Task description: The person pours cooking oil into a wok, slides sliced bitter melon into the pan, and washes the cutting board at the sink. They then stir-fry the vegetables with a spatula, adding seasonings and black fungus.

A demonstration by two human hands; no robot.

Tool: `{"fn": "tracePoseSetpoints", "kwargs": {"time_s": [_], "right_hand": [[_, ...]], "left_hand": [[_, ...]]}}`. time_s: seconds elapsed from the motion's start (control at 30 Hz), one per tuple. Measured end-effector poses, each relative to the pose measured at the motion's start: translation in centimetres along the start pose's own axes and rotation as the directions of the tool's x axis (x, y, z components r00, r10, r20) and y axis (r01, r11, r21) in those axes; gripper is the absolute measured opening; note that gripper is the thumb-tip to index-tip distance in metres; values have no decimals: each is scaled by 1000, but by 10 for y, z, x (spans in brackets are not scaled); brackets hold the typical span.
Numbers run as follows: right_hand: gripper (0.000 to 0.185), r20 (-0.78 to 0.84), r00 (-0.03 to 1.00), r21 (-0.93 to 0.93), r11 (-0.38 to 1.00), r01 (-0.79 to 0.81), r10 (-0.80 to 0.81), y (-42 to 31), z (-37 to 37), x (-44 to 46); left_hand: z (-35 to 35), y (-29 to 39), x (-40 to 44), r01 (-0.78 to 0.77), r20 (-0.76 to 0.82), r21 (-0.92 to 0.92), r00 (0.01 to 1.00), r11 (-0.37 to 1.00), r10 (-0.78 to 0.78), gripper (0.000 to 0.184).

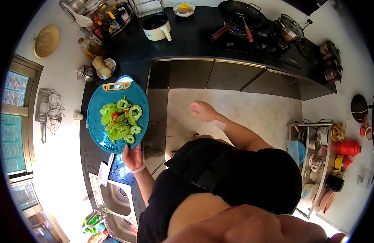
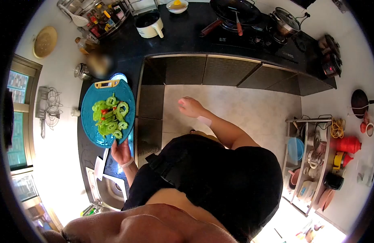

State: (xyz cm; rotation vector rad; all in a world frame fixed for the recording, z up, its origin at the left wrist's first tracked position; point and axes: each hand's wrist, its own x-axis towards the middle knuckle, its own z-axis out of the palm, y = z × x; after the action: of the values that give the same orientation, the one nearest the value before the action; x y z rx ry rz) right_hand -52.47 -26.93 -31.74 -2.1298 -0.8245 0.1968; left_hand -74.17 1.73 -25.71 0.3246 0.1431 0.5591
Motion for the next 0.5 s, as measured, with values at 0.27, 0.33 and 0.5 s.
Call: {"fn": "tracePoseSetpoints", "kwargs": {"time_s": [0.27,0.33,0.5], "right_hand": [[33,-69,997,-94,995,33,-40,-33,-11,-12],[34,-148,985,-93,993,78,-91,-46,-7,-12],[38,-381,885,-166,962,218,-266,-70,-19,11]], "left_hand": [[12,-5,12,35,62,31,997,999,-37,52],[11,-5,19,63,81,27,995,998,-65,51],[12,-19,56,161,125,55,978,985,-166,51]]}}
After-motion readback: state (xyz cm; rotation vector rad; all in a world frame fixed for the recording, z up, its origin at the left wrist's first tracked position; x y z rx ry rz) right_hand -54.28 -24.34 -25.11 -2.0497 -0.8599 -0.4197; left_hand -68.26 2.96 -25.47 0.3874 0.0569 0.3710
